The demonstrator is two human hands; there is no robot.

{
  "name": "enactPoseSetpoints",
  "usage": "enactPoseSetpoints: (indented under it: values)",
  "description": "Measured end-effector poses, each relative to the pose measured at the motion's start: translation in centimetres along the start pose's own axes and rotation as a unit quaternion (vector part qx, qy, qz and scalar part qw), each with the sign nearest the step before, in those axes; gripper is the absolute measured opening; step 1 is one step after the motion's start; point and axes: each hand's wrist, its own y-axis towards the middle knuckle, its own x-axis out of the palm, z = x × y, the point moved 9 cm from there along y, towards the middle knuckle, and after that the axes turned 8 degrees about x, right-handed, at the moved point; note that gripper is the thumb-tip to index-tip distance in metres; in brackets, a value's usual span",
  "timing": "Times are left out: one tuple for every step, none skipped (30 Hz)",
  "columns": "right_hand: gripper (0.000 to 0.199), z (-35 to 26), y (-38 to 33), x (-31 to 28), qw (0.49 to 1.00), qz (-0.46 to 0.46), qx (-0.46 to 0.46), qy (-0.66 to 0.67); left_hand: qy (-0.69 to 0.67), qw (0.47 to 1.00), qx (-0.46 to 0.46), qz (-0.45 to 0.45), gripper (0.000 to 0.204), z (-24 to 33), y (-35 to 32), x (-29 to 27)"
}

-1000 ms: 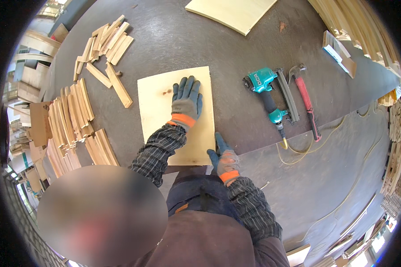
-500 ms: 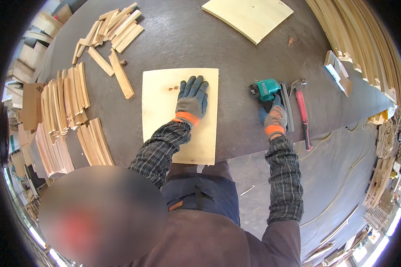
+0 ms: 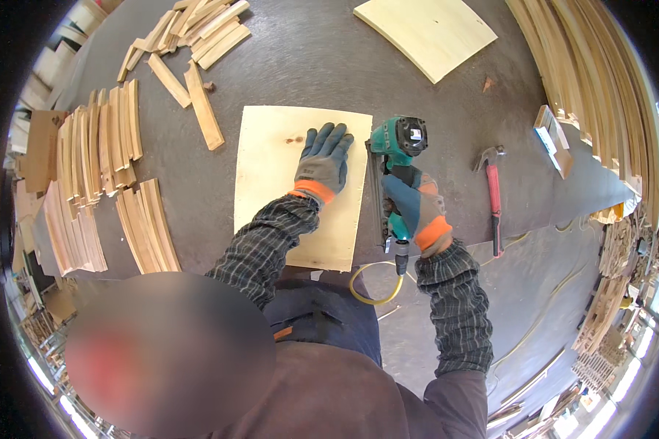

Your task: Assembling wooden boxes by nailing wooden slats to panels using a pneumatic nail gun.

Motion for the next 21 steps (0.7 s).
enactPoseSetpoints:
  values:
    - [0.029, 0.2, 0.8, 0.0, 0.999, 0.014, -0.008, -0.028, -0.006, 1.000, 0.002, 0.003, 0.043, 0.1, 0.0, -0.1]
    - [0.029, 0.5, 1.3, 0.1, 0.999, 0.011, -0.006, -0.031, -0.012, 1.000, 0.005, 0.006, 0.043, 0.2, 0.1, -0.1]
    - [0.030, 0.6, 1.7, 0.1, 0.999, 0.019, -0.012, -0.033, -0.008, 1.000, 0.004, 0.004, 0.043, 0.2, 0.0, -0.1]
    - [0.030, 0.6, 2.0, 0.2, 0.999, 0.027, -0.018, -0.034, -0.008, 1.000, -0.001, 0.005, 0.043, 0.1, -0.1, -0.2]
    - [0.030, 0.6, 2.3, 0.4, 0.999, 0.025, -0.017, -0.037, -0.008, 1.000, 0.000, 0.003, 0.043, 0.0, -0.1, -0.1]
    - [0.029, 0.6, 2.5, 0.4, 0.998, 0.030, -0.020, -0.042, -0.007, 1.000, 0.000, 0.002, 0.043, 0.0, -0.1, -0.1]
    - [0.028, 0.4, 2.6, 0.5, 0.998, 0.036, -0.024, -0.047, -0.008, 1.000, -0.003, 0.003, 0.043, -0.2, -0.2, -0.2]
    - [0.028, 0.3, 2.6, 0.7, 0.998, 0.035, -0.023, -0.050, -0.008, 1.000, -0.004, 0.000, 0.043, -0.3, -0.2, -0.1]
    - [0.027, 0.1, 2.5, 0.8, 0.998, 0.043, -0.021, -0.052, -0.008, 1.000, -0.005, -0.003, 0.043, -0.3, -0.2, -0.1]
    - [0.027, 0.0, 2.3, 0.8, 0.997, 0.051, -0.019, -0.054, -0.009, 1.000, -0.006, -0.003, 0.043, -0.3, -0.1, -0.1]
    - [0.027, 0.0, 2.3, 0.8, 0.997, 0.052, -0.019, -0.056, -0.007, 1.000, -0.005, -0.008, 0.044, -0.3, -0.1, -0.1]
    - [0.027, 0.0, 2.2, 0.7, 0.997, 0.057, -0.017, -0.052, -0.006, 1.000, -0.004, -0.013, 0.044, -0.2, 0.0, -0.1]
    - [0.027, 0.1, 2.1, 0.7, 0.997, 0.061, -0.016, -0.049, -0.006, 1.000, -0.004, -0.012, 0.044, -0.1, 0.0, -0.1]
    - [0.027, 0.2, 2.1, 0.5, 0.997, 0.062, -0.016, -0.049, -0.004, 1.000, -0.002, -0.011, 0.044, 0.0, 0.0, -0.1]
    - [0.027, 0.4, 2.2, 0.3, 0.996, 0.060, -0.022, -0.061, -0.003, 1.000, 0.001, -0.010, 0.045, 0.1, 0.1, -0.2]
    - [0.027, 0.5, 2.3, 0.5, 0.995, 0.055, -0.024, -0.074, -0.003, 1.000, -0.003, -0.012, 0.045, -0.1, -0.1, -0.1]
    - [0.027, 0.8, 2.2, 0.7, 0.996, 0.053, -0.020, -0.075, -0.002, 1.000, -0.005, -0.012, 0.045, -0.3, -0.3, 0.0]
    - [0.026, 1.3, 1.9, 0.9, 0.995, 0.051, -0.008, -0.081, -0.001, 1.000, -0.007, -0.014, 0.045, -0.4, -0.5, 0.2]
    - [0.025, 1.7, 1.3, 1.0, 0.995, 0.050, 0.002, -0.087, -0.001, 1.000, -0.009, -0.014, 0.045, -0.4, -0.5, 0.1]
    - [0.025, 2.5, 0.9, 1.0, 0.995, 0.049, 0.004, -0.088, 0.000, 1.000, -0.007, -0.017, 0.045, -0.2, -0.4, 0.1]
    - [0.026, 3.5, 0.6, 1.0, 0.995, 0.049, 0.006, -0.082, 0.001, 1.000, -0.006, -0.020, 0.045, -0.1, -0.5, 0.1]
